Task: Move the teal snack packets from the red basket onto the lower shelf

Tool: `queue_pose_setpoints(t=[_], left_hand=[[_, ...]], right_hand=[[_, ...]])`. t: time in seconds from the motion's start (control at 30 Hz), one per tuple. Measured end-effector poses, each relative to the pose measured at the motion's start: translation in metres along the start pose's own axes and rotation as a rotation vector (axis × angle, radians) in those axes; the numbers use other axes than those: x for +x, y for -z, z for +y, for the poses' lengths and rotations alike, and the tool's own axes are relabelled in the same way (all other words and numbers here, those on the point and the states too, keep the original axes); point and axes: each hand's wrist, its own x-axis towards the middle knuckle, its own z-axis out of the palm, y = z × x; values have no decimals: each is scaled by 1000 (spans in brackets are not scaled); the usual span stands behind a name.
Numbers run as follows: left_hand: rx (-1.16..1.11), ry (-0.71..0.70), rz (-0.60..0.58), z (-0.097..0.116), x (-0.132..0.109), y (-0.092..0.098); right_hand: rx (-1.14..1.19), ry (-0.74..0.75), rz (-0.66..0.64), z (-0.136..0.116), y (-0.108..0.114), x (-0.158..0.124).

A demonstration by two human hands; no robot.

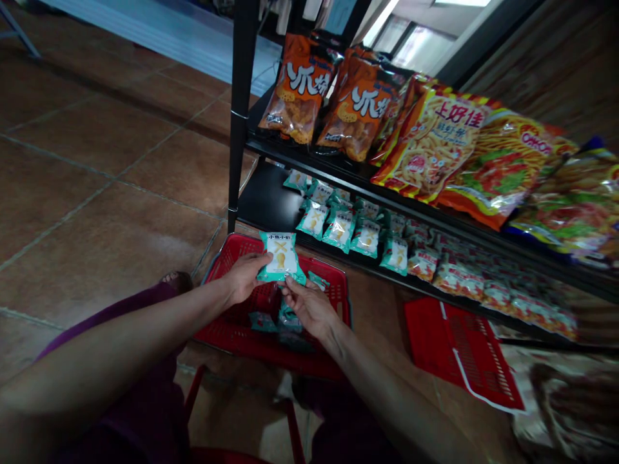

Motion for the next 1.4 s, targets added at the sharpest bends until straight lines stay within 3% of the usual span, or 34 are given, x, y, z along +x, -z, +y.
queue_pose_setpoints(t=[0.17,0.3,0.53,0.8,0.93,1.03,1.13,1.27,1.4], left_hand=[[62,-168,57,-4,6,-1],[186,-308,-20,-6,15,0],[737,-326,-98,-9,12,4],[615,-162,-83,0,4,8],[481,-280,-31,-3,23,2],[415,-365,17,-3,42,-6],[448,-438,87,4,63,-16],[486,-530,104,22,93,-32],[537,-617,140,41,126,-46]], right_hand=[[-59,24,25,-1,7,-1],[-72,46,64,-10,15,10],[-84,72,89,-19,24,32],[-69,102,58,-7,16,38],[-125,115,91,-9,7,34],[-190,218,57,-15,0,40],[-332,358,47,-23,-2,64],[-642,576,148,-40,2,109],[-885,702,201,-63,3,141]])
